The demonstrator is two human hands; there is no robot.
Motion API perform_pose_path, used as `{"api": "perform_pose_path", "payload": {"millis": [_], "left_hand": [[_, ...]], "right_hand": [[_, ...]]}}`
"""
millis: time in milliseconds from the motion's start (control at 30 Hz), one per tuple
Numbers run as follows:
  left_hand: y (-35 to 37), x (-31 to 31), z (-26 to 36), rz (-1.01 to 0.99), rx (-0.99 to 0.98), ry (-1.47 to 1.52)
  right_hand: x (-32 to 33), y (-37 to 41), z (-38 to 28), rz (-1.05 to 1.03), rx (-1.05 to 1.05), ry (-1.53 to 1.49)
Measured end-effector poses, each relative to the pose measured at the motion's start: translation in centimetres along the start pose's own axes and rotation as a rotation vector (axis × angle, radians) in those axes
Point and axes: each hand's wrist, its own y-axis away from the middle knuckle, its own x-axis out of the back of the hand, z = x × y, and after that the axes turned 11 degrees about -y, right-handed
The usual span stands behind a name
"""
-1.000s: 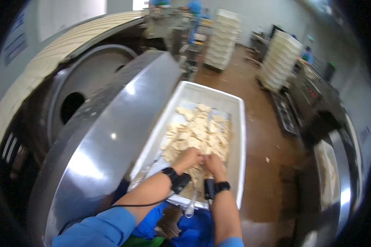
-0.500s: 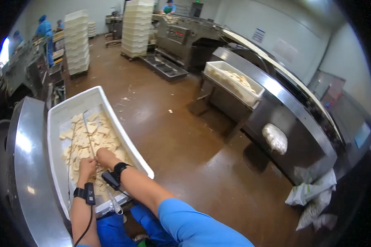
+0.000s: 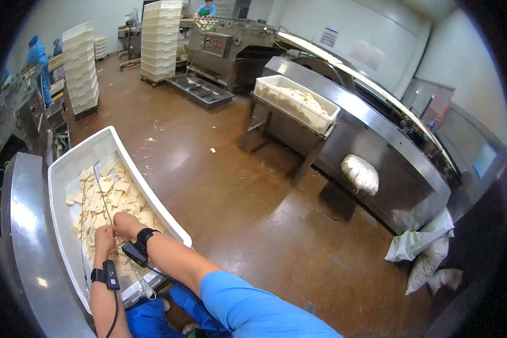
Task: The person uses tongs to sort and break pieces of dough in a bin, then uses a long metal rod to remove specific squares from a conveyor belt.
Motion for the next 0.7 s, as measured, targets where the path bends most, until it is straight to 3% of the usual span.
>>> {"api": "perform_pose_path", "payload": {"millis": [100, 233, 300, 433, 500, 533, 600, 700], "left_hand": [[-0.6, -1.2, -1.3, -0.04, 0.006, 0.102], [-1.1, -1.4, -2.1, 0.071, 0.094, 0.215], [-0.6, 1.5, 1.2, -0.099, 0.305, 0.515], [-0.8, 0.5, 1.6, -0.3, 0.198, 0.511], [0.0, 1.8, 3.2, -0.444, 0.27, 0.736], [0.6, 2.5, 4.9, -0.414, 0.424, 0.854], [2.0, 4.0, 7.2, -0.377, 0.393, 0.98], [5.0, 6.8, 10.5, -0.325, 0.302, 1.275]], "right_hand": [[0.0, 0.1, 0.3, 0.033, -0.017, 0.002], [0.1, 0.6, -0.8, 0.108, -0.05, 0.052], [0.7, 1.9, -2.0, 0.184, -0.158, -0.029], [1.5, 5.3, -4.2, 0.142, -0.047, -0.042], [4.0, 9.4, -6.2, 0.075, 0.01, -0.033], [4.6, 10.8, -6.6, 0.13, -0.014, -0.104], [5.4, 14.6, -7.3, 0.166, -0.034, -0.184], [7.2, 21.4, -9.2, -0.117, -0.215, -0.722]]}}
